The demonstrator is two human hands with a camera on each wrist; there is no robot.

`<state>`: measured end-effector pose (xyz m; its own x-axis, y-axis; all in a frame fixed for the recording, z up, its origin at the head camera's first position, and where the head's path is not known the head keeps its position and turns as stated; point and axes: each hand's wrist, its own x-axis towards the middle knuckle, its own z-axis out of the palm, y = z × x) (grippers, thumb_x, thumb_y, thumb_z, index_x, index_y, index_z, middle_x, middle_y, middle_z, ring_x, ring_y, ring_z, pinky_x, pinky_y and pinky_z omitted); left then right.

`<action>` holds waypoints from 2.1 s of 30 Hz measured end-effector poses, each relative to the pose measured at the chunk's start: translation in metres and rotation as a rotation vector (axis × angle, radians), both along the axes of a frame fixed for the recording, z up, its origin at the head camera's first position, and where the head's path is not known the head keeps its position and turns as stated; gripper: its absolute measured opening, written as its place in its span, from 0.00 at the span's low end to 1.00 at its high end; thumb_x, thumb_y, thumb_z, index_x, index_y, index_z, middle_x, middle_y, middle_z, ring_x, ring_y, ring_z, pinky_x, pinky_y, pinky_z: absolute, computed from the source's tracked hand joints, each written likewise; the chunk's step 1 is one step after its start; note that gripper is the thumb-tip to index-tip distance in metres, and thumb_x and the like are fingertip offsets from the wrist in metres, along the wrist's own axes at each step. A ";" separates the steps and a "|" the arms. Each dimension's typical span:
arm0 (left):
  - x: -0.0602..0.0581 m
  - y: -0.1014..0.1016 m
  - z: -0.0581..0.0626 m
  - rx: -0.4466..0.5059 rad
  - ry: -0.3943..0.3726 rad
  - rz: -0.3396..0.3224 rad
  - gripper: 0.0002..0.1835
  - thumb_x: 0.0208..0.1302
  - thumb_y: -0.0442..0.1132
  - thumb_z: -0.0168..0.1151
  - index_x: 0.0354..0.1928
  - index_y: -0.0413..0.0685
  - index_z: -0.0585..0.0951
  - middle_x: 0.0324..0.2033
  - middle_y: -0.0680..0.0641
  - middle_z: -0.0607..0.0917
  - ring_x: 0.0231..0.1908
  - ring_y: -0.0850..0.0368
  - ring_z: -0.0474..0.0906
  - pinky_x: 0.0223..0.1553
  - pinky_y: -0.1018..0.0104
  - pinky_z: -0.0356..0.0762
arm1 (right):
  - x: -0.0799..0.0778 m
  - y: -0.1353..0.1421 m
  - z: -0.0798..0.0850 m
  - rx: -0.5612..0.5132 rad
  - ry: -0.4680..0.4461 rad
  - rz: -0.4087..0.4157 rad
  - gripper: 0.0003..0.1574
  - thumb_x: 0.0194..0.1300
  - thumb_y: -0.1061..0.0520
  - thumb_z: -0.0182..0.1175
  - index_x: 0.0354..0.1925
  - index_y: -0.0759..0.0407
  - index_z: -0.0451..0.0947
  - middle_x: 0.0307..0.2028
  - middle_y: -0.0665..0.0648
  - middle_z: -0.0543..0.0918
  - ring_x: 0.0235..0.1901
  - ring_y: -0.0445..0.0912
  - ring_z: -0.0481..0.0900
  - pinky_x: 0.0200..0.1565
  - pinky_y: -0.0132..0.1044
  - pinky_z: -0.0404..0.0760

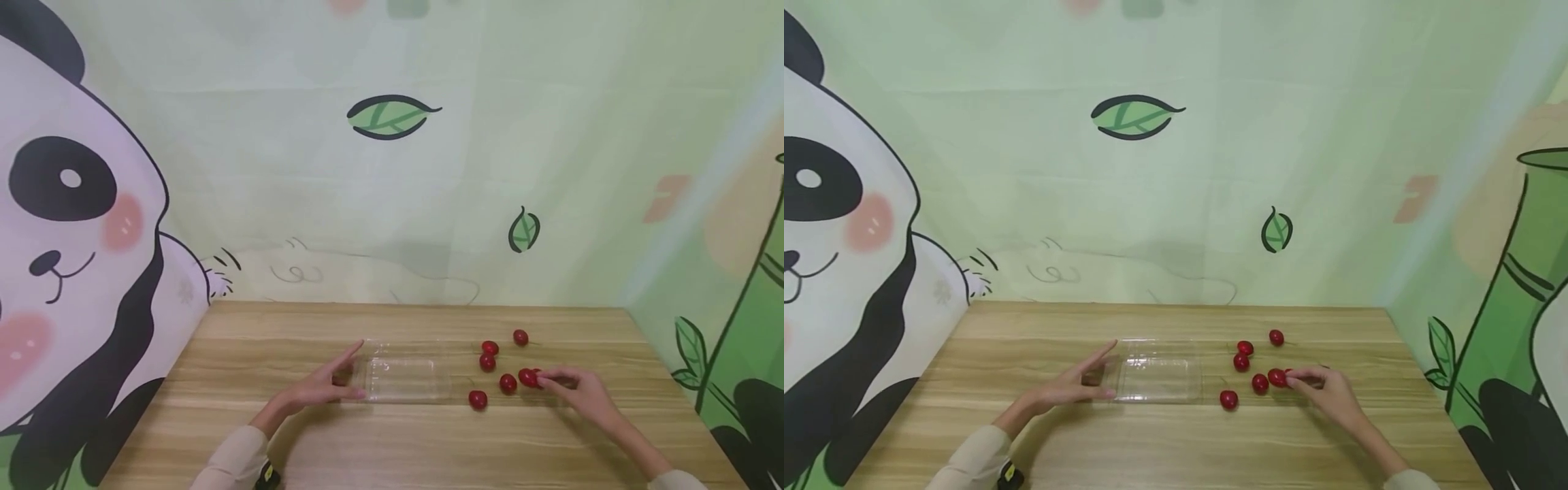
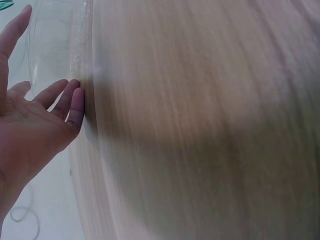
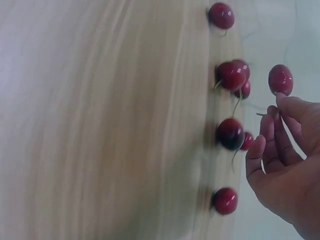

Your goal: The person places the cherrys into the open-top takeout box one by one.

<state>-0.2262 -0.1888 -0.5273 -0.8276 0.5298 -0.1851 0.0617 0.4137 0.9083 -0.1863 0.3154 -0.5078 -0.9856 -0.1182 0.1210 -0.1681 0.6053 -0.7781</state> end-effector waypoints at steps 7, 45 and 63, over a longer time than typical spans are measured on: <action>0.000 0.001 0.003 0.003 0.007 -0.014 0.55 0.65 0.50 0.71 0.83 0.63 0.44 0.76 0.27 0.58 0.71 0.28 0.64 0.66 0.36 0.72 | -0.005 -0.019 0.012 0.014 -0.101 -0.004 0.15 0.68 0.54 0.67 0.49 0.62 0.86 0.45 0.61 0.90 0.38 0.35 0.84 0.42 0.27 0.82; -0.002 0.001 -0.001 -0.013 0.055 -0.018 0.55 0.64 0.52 0.71 0.83 0.61 0.45 0.75 0.30 0.62 0.73 0.32 0.63 0.69 0.31 0.64 | -0.047 -0.157 0.032 -0.056 -0.050 0.361 0.09 0.70 0.54 0.66 0.44 0.57 0.88 0.42 0.56 0.91 0.41 0.42 0.84 0.44 0.29 0.83; -0.005 0.004 0.002 -0.019 0.041 -0.060 0.55 0.66 0.49 0.70 0.83 0.56 0.43 0.78 0.32 0.57 0.77 0.31 0.54 0.73 0.29 0.55 | -0.062 -0.197 0.024 -0.047 -0.135 0.461 0.10 0.69 0.61 0.65 0.44 0.66 0.86 0.38 0.68 0.89 0.34 0.50 0.87 0.35 0.37 0.87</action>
